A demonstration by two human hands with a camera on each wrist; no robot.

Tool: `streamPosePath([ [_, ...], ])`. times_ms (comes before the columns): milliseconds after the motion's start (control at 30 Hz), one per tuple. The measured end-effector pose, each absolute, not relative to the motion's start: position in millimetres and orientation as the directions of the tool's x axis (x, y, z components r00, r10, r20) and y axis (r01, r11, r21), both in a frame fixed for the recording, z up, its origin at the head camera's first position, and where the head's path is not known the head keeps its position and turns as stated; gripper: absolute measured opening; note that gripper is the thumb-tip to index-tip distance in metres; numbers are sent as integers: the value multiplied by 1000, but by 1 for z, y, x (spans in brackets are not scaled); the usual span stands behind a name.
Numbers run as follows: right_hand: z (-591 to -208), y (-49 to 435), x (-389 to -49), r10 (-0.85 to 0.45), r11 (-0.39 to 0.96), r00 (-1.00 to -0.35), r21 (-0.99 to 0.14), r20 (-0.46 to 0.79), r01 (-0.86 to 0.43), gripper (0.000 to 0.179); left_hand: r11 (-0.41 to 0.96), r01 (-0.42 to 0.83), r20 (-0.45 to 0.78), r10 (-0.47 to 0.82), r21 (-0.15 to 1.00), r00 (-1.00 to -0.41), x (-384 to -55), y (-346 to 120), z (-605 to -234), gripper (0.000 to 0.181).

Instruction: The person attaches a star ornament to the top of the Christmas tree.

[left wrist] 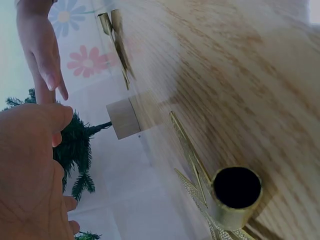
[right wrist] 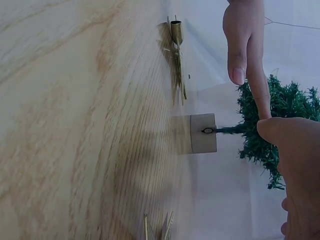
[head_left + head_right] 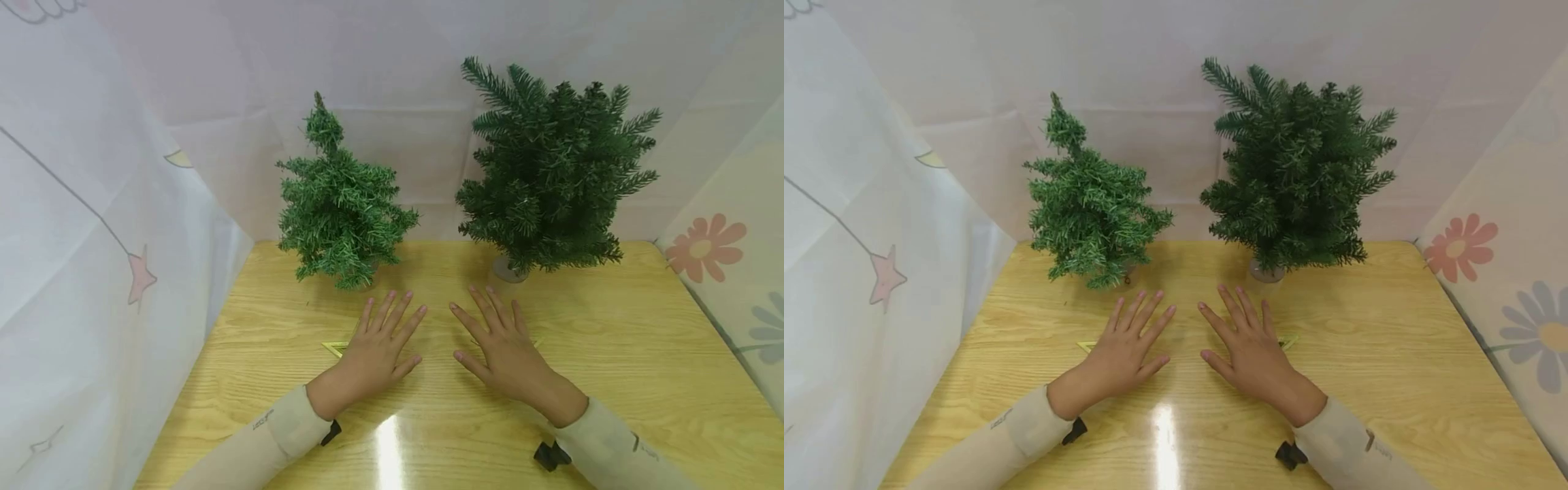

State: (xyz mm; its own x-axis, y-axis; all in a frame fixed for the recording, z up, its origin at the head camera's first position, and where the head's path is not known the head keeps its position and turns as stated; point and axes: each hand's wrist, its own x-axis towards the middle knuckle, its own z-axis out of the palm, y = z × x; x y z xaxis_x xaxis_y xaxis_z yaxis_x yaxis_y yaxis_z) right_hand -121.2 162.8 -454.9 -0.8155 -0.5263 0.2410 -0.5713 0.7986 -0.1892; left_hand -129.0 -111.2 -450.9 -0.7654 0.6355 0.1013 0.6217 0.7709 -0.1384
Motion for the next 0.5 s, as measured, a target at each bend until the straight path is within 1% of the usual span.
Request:
streamPosePath([
  [233,-457,158,-122,-533,786,-805,-200,261,-585,73,767,631,129,641,-114,-757,-126,-113,-444,82],
  [367,-458,151,-123,-540,761,-785,-223,304,-610,74,751,655,197,657,-85,-728,-118,-113,-430,86],
  [500,-460,139,-123,-557,723,-756,-247,345,-645,75,731,681,309,660,-50,-685,-108,-110,-408,87],
])
